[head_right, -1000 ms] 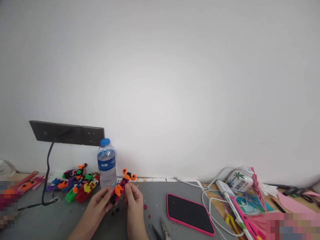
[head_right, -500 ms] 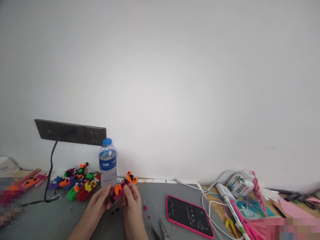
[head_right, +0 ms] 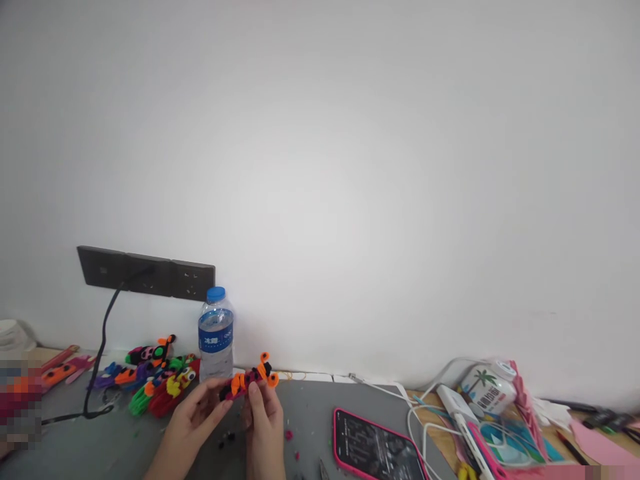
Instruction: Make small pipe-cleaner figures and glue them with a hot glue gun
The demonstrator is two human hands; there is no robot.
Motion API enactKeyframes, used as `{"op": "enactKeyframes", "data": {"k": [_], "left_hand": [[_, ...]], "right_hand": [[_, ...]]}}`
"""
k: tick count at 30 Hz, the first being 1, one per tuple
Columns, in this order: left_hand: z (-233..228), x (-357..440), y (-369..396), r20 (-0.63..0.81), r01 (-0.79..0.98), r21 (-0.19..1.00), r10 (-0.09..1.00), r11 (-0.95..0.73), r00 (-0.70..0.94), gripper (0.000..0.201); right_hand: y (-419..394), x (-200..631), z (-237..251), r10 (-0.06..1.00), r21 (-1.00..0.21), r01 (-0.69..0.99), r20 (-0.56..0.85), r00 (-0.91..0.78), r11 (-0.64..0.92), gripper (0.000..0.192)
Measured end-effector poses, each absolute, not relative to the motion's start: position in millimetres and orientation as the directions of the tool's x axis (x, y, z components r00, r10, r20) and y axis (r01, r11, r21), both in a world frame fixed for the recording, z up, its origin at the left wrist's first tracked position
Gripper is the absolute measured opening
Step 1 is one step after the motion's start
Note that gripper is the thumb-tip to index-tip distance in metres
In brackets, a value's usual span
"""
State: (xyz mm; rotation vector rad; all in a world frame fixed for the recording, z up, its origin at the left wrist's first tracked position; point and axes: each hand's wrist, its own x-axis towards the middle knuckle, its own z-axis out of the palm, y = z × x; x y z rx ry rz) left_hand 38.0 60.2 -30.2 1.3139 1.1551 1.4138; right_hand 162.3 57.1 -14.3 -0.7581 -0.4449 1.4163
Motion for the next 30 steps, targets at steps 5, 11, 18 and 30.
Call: {"op": "enactKeyframes", "data": {"k": [5, 11, 18, 30], "left_hand": [[-18, 40, 56, 0.126, -0.024, 0.991, 0.987, -0.129, -0.097, 0.036], [-14, 41, 53, 0.12, 0.01, 0.993, 0.993, -0.12, 0.004, 0.04], [-23, 39, 55, 0.167, 0.095, 0.981, 0.986, -0.167, 0.008, 0.038], [-39, 37, 58, 0.215, 0.08, 0.974, 0.977, -0.213, -0.014, 0.028]], "right_hand": [[57, 162, -17, 0.983, -0.737, -0.676, -0.139, 0.121, -0.021, 0.051], [58, 164, -21, 0.985, -0.773, -0.634, -0.112, 0.135, -0.001, 0.05], [58, 163, -21, 0.978, -0.754, -0.656, -0.153, 0.143, -0.022, 0.051], [61, 161, -29, 0.989, -0.775, -0.631, -0.115, 0.091, -0.033, 0.046]]}}
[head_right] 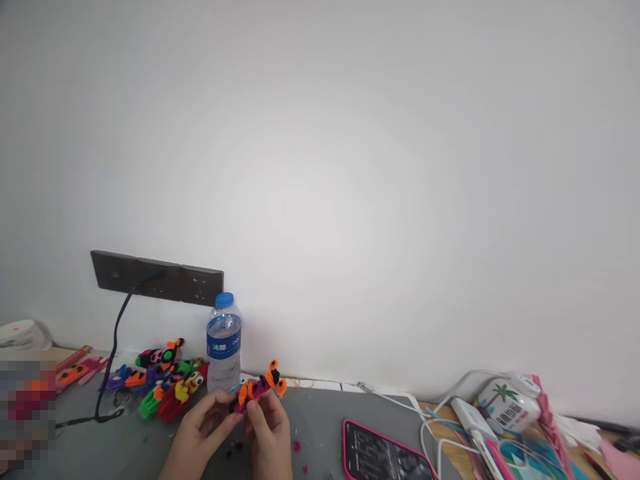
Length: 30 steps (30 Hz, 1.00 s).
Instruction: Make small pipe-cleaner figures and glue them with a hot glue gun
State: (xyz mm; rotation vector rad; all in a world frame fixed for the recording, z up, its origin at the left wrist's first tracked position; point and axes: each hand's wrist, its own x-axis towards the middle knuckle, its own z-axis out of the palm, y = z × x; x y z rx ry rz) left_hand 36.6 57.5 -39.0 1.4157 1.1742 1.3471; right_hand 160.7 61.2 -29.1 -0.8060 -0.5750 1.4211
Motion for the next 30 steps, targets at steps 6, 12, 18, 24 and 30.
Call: {"op": "enactKeyframes", "data": {"k": [6, 12, 18, 24, 30], "left_hand": [[-33, 38, 59, 0.347, 0.152, 0.928, 0.938, -0.341, -0.018, 0.024], [-2, 39, 52, 0.468, 0.347, 0.83, 0.883, -0.437, -0.007, 0.018], [18, 36, 39, 0.496, 0.44, 0.775, 0.868, -0.453, 0.02, 0.019], [35, 24, 15, 0.538, 0.457, 0.7, 0.826, -0.549, 0.167, 0.011], [27, 1, -29, 0.474, 0.476, 0.693, 0.84, -0.541, 0.265, 0.007]], "right_hand": [[59, 156, -27, 0.992, -0.788, -0.613, -0.032, 0.121, 0.049, 0.046], [47, 162, -13, 0.988, -0.892, -0.426, 0.12, 0.096, 0.15, 0.039], [11, 171, 1, 0.976, -0.894, -0.415, 0.091, 0.2, 0.168, 0.048], [-69, 215, 14, 0.943, -0.913, -0.333, 0.129, 0.307, 0.233, 0.044], [-150, 245, -4, 0.933, -0.975, -0.15, 0.103, 0.346, 0.163, 0.044]]}}
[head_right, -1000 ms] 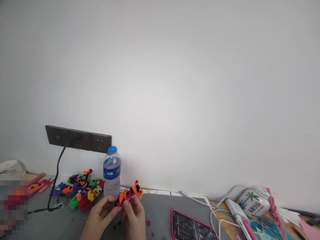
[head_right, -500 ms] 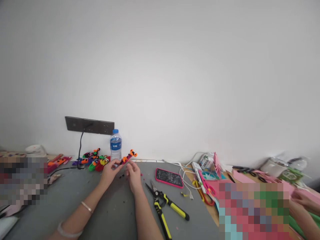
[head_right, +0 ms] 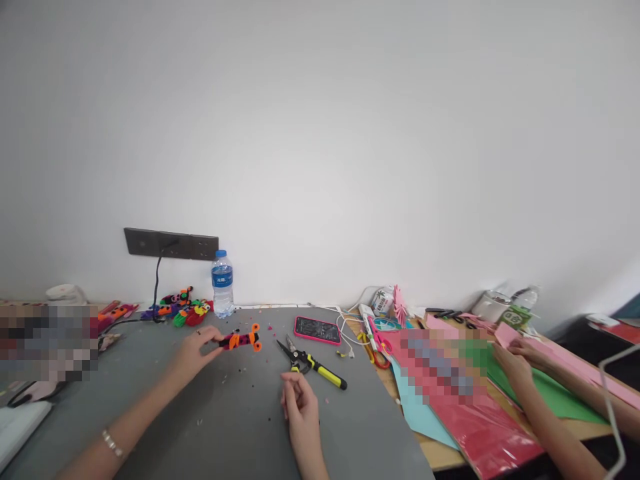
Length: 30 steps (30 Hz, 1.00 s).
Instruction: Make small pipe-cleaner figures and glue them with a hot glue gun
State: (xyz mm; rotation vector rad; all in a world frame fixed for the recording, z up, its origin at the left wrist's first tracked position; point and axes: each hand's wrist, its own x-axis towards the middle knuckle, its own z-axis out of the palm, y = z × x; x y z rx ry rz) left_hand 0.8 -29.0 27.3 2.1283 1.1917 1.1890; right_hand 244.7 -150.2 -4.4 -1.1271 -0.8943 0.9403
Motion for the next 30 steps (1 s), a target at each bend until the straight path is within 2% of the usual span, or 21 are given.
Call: {"op": "enactKeyframes", "data": {"k": [7, 11, 15, 21, 30], "left_hand": [[17, -17, -68, 0.397, 0.531, 0.718, 0.892, -0.449, 0.217, 0.007], [24, -12, -78, 0.36, 0.532, 0.744, 0.913, -0.404, 0.19, 0.006], [24, -1, -83, 0.39, 0.468, 0.78, 0.908, -0.414, 0.153, 0.01], [4, 15, -72, 0.428, 0.382, 0.825, 0.902, -0.415, 0.056, 0.017], [20, 23, -7, 0.4, 0.213, 0.882, 0.907, -0.42, 0.133, 0.027]], "right_hand": [[-169, 242, -16, 0.952, -0.99, -0.075, 0.094, 0.291, 0.121, 0.047], [-148, 220, -15, 0.984, -0.979, -0.162, 0.096, 0.152, 0.121, 0.049], [-118, 190, -9, 0.995, -0.953, -0.287, 0.099, 0.014, 0.099, 0.054], [-70, 161, -2, 0.997, -0.898, -0.433, 0.067, 0.028, 0.072, 0.043], [2, 167, 2, 0.996, -0.868, -0.488, 0.064, 0.064, 0.087, 0.04]]}}
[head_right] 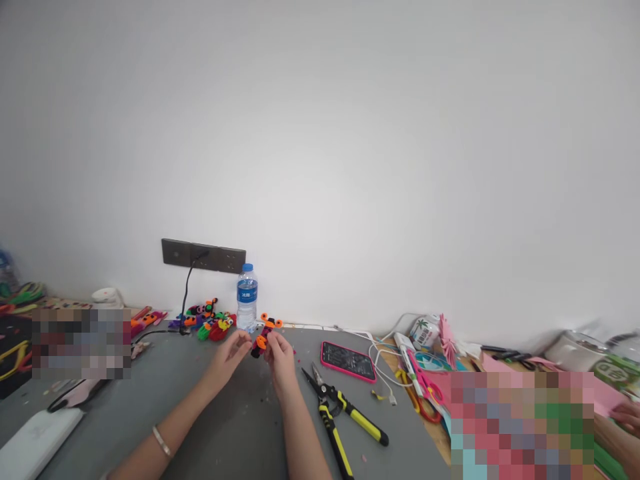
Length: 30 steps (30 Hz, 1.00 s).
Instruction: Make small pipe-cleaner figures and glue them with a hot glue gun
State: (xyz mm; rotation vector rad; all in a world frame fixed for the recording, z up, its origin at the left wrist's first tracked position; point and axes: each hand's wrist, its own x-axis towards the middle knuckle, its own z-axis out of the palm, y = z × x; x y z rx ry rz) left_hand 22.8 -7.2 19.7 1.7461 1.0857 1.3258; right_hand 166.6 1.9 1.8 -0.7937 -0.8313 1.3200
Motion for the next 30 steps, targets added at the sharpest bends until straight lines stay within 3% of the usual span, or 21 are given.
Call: {"op": "enactKeyframes", "data": {"k": [4, 10, 16, 30], "left_hand": [[17, 25, 19, 0.387, 0.145, 0.906, 0.917, -0.397, 0.093, 0.036], [-1, 24, 23, 0.346, 0.114, 0.929, 0.935, -0.353, 0.073, 0.03], [-7, 26, 25, 0.228, -0.05, 0.973, 0.971, -0.225, 0.073, 0.035], [-7, 28, 24, 0.059, -0.241, 0.97, 0.996, -0.043, 0.061, 0.04]], "right_hand": [[30, 168, -1, 0.994, -0.871, -0.48, 0.073, 0.08, 0.103, 0.039], [43, 165, -10, 0.991, -0.866, -0.483, 0.094, 0.092, 0.127, 0.034], [38, 160, -11, 0.992, -0.861, -0.492, 0.103, 0.078, 0.128, 0.03], [30, 157, -1, 0.991, -0.904, -0.41, 0.093, 0.091, 0.123, 0.035]]}}
